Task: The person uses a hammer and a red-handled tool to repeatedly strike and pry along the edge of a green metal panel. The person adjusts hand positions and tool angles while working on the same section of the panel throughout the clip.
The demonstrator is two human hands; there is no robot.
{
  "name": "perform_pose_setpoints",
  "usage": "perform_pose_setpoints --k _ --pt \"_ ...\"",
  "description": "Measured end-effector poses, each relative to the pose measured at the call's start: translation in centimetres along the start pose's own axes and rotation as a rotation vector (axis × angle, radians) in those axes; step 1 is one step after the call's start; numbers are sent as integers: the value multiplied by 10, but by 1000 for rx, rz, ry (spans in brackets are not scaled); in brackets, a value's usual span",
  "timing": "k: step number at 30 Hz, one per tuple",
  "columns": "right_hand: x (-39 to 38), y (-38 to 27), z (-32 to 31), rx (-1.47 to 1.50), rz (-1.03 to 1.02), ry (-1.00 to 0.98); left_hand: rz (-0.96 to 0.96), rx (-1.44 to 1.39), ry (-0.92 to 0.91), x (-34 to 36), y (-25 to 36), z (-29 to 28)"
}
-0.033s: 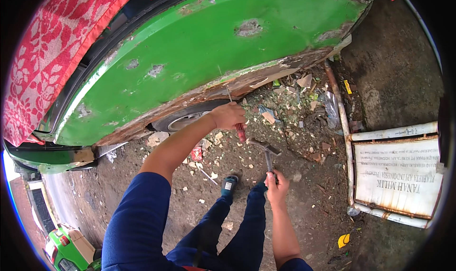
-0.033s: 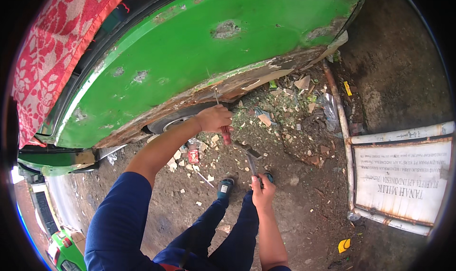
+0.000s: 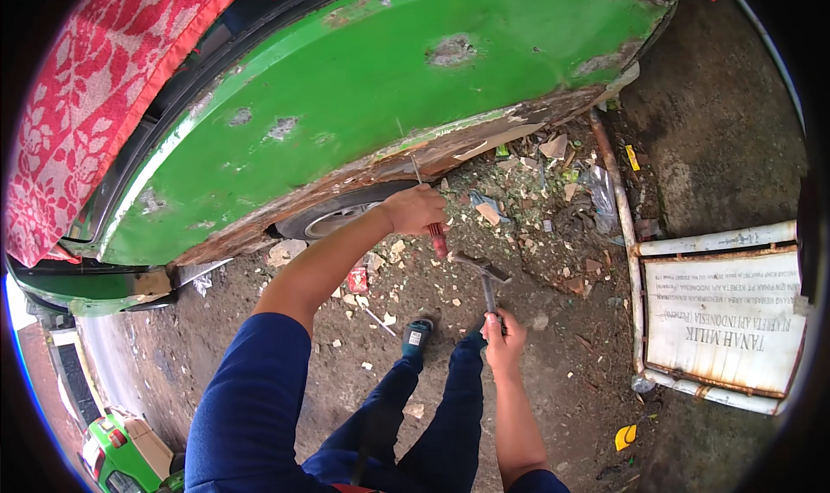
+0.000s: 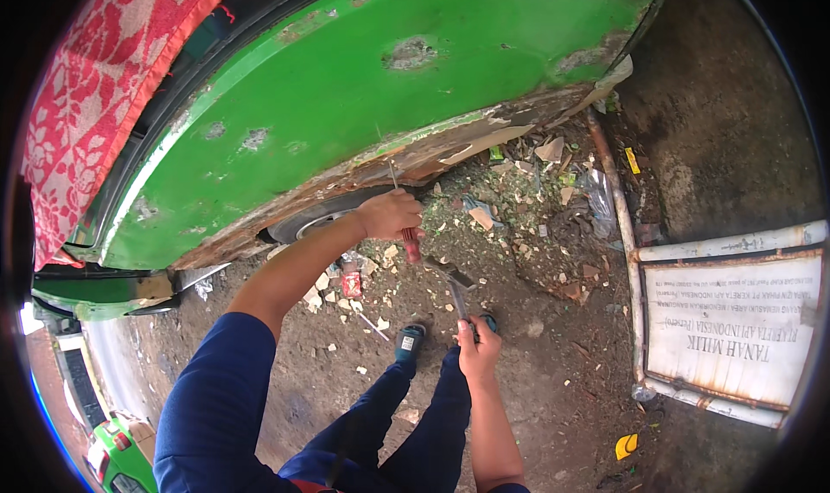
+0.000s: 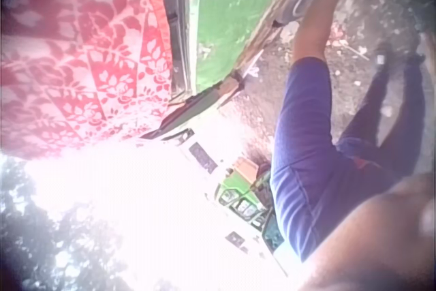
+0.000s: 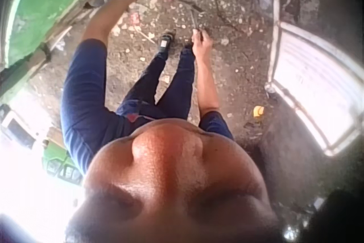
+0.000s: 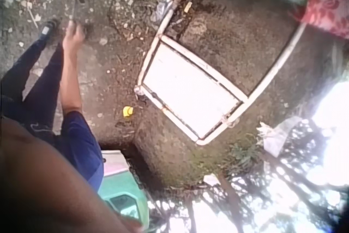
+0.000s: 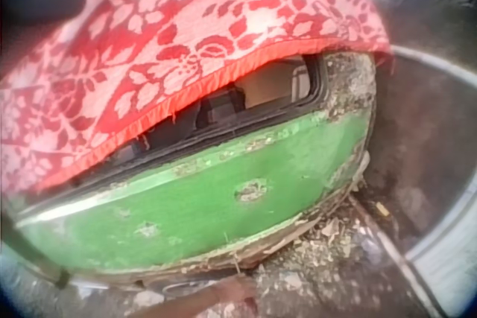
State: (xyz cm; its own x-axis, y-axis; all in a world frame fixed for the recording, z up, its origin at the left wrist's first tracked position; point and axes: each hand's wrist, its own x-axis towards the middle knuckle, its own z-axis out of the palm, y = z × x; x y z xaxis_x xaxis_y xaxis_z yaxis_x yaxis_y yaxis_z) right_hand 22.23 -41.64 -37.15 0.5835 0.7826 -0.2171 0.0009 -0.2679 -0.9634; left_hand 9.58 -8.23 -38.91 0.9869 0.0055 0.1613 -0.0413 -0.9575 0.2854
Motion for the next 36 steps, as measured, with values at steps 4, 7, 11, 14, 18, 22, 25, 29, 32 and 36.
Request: perform_pose_setpoints --k 4,7,11,14,18,22,25,29,32,36 --pt "4 1 -1 30 -15 -14 9 58 -32 3 -7 -2" --pt "2 2 -2 10 -14 0 10 67 -43 3 -7 0" --pt "-1 2 3 -13 7 3 1 25 46 7 -8 0" --pt "-7 1 21 194 -102 43 -1 -12 152 10 -10 -2" --pt "5 9 57 78 -102 87 -17 -66 175 17 -10 -12" --pt "12 15 72 226 -148 132 -51 -47 91 9 -7 -12" --pt "10 14 74 147 -314 203 -55 -106 210 17 -12 -16" --pt "10 15 75 8 -126 176 -21 -168 250 20 -10 -19" --pt "11 0 76 257 -338 249 -70 -162 268 18 -10 -18" --pt "25 13 75 -72 -269 153 -59 -190 251 21 -11 -21"
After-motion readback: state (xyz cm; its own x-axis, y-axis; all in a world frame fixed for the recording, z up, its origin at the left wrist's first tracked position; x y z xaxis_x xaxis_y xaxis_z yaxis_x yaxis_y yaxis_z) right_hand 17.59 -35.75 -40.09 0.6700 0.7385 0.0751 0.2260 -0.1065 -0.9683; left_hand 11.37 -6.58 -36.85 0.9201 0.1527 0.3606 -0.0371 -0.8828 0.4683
